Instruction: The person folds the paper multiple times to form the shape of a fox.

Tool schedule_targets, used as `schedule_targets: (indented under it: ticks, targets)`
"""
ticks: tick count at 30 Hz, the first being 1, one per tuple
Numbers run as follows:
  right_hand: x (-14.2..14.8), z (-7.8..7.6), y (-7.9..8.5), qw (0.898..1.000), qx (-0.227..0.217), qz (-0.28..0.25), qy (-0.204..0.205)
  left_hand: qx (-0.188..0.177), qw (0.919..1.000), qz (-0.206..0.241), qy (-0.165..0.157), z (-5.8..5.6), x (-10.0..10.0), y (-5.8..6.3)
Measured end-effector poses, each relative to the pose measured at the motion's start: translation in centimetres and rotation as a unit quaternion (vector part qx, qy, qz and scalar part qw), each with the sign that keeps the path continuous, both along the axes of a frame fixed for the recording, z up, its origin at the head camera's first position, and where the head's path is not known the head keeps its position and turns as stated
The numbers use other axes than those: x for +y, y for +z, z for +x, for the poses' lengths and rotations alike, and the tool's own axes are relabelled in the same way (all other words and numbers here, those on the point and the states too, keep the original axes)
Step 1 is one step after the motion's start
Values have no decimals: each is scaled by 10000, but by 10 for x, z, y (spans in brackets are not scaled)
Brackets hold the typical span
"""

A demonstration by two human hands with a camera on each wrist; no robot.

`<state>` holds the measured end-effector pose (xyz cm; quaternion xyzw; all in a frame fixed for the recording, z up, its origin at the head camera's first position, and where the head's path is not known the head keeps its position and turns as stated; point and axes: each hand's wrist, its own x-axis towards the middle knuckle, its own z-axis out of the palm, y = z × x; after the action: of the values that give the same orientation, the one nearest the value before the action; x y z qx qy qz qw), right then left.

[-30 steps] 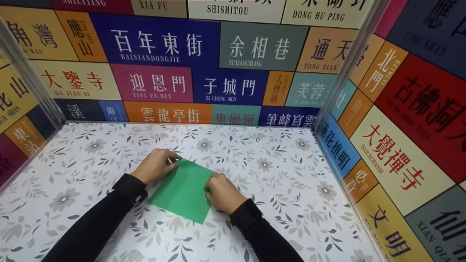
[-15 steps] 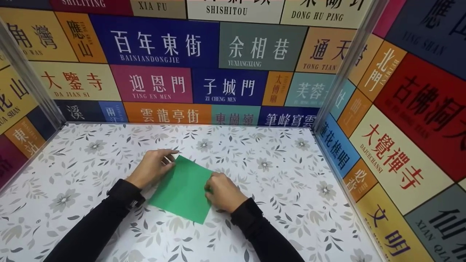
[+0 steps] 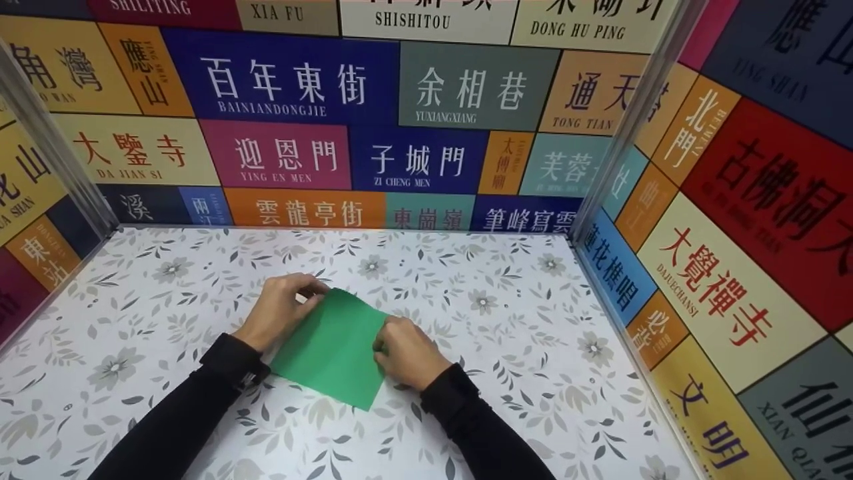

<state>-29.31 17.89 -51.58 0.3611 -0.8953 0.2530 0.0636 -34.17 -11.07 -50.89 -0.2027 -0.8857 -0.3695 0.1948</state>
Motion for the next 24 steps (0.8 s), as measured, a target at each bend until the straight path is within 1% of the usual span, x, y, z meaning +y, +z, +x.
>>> schedule_targets:
  ticks: [4, 9, 14, 19, 24]
  targets:
    - [1, 0, 0, 10000, 43, 51, -24, 127, 9998, 111, -80, -1, 3, 2]
    - [1, 0, 1, 9999, 60, 85, -57, 360, 9991, 149, -178, -2, 6, 2]
    - [1, 0, 1, 9994, 152, 86, -296, 544, 9980, 156, -286, 0, 8, 2]
    - [2, -1, 3, 9990, 103, 81, -429, 748, 9962, 168, -403, 5, 10, 3]
    - [2, -2, 4, 9988, -63, 113, -483, 893, 9944, 148, -547, 15, 12, 4]
